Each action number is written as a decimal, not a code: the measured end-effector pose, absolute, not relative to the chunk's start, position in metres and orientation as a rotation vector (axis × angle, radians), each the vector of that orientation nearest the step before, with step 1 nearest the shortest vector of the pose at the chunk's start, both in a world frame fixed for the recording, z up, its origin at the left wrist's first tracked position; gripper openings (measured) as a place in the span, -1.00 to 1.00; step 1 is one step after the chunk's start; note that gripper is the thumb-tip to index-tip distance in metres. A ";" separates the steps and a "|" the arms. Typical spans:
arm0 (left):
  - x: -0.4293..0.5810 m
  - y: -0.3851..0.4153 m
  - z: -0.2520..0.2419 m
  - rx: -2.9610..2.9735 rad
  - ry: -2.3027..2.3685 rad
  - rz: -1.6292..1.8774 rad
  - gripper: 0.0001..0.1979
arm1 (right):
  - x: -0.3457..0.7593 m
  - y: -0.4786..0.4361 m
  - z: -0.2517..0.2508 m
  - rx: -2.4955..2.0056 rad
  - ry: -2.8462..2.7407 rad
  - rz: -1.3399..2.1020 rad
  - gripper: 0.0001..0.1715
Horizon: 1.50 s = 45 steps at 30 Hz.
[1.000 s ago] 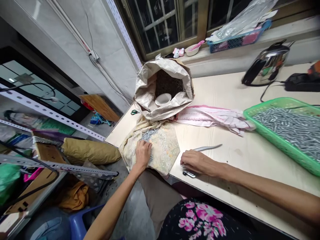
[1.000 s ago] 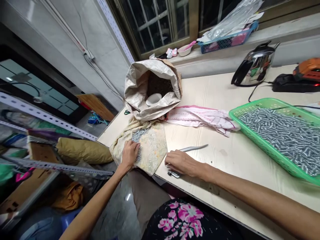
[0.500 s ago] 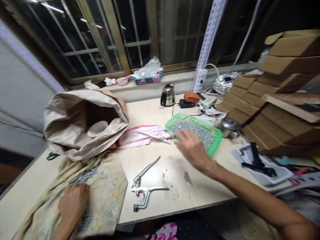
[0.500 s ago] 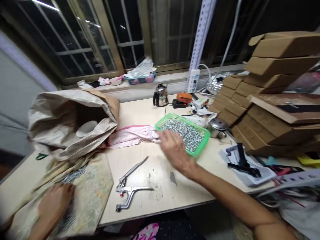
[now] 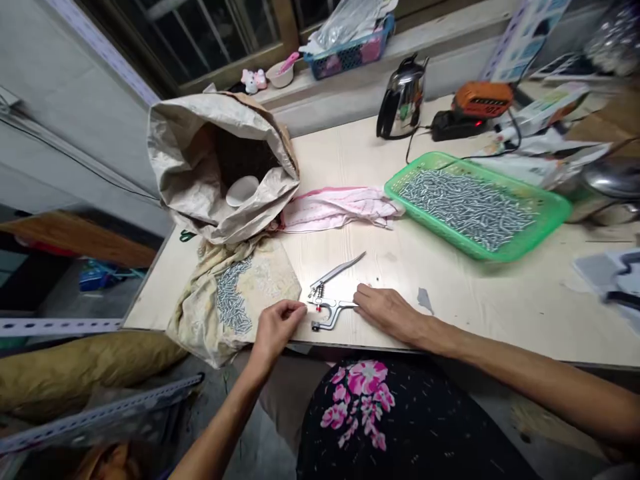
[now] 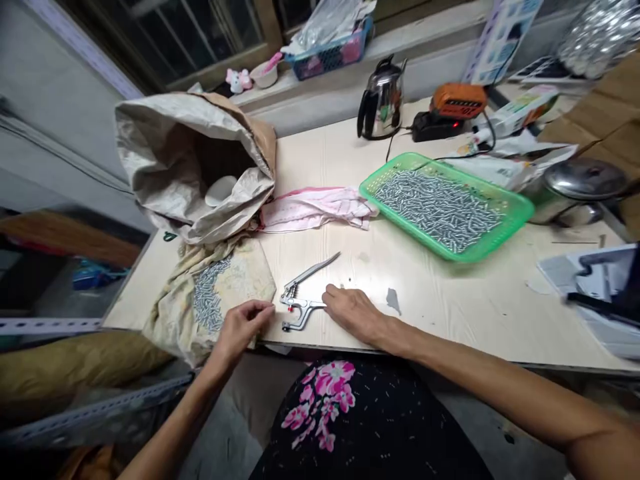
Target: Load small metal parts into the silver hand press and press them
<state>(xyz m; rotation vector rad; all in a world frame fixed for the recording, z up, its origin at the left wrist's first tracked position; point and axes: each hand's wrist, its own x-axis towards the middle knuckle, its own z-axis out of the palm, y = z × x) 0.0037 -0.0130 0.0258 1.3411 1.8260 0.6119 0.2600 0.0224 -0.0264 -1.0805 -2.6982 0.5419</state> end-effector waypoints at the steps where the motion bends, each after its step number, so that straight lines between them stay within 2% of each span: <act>1: 0.007 -0.017 0.019 1.304 1.811 0.615 -0.61 | 0.260 0.023 -0.028 -1.050 -2.698 0.519 -0.83; 7: 0.012 -0.018 -0.002 1.218 1.802 0.569 -0.59 | 0.260 0.019 -0.031 -1.006 -2.673 0.398 -0.76; 16: 0.014 -0.014 -0.001 1.273 1.800 0.439 -0.57 | 0.263 0.011 -0.036 -0.939 -2.593 0.353 -0.72; 27: 0.011 -0.009 -0.004 1.176 1.739 0.311 -0.63 | 0.265 0.018 -0.024 -1.004 -2.686 0.497 -0.79; 28: 0.011 -0.009 -0.004 1.153 1.743 0.319 -0.63 | 0.268 0.021 -0.022 -1.004 -2.668 0.493 -0.73; 29: 0.011 -0.009 -0.005 1.134 1.746 0.328 -0.64 | 0.270 0.025 -0.021 -1.005 -2.648 0.478 -0.59; 32: 0.012 -0.010 -0.004 1.112 1.750 0.349 -0.67 | 0.277 0.041 -0.021 -1.043 -2.647 0.417 -0.04; 33: 0.012 -0.010 -0.004 1.114 1.753 0.347 -0.67 | 0.278 0.047 -0.021 -1.051 -2.672 0.408 0.08; 35: 0.013 -0.010 -0.004 1.125 1.762 0.342 -0.68 | 0.278 0.056 -0.019 -1.039 -2.740 0.416 0.17; 37: 0.014 -0.010 -0.003 1.125 1.769 0.343 -0.68 | 0.276 0.062 -0.015 -1.026 -2.788 0.435 0.15; 45: 0.017 -0.012 0.003 1.201 1.810 0.255 -0.76 | 0.270 0.053 0.000 -1.062 -2.790 0.434 -0.18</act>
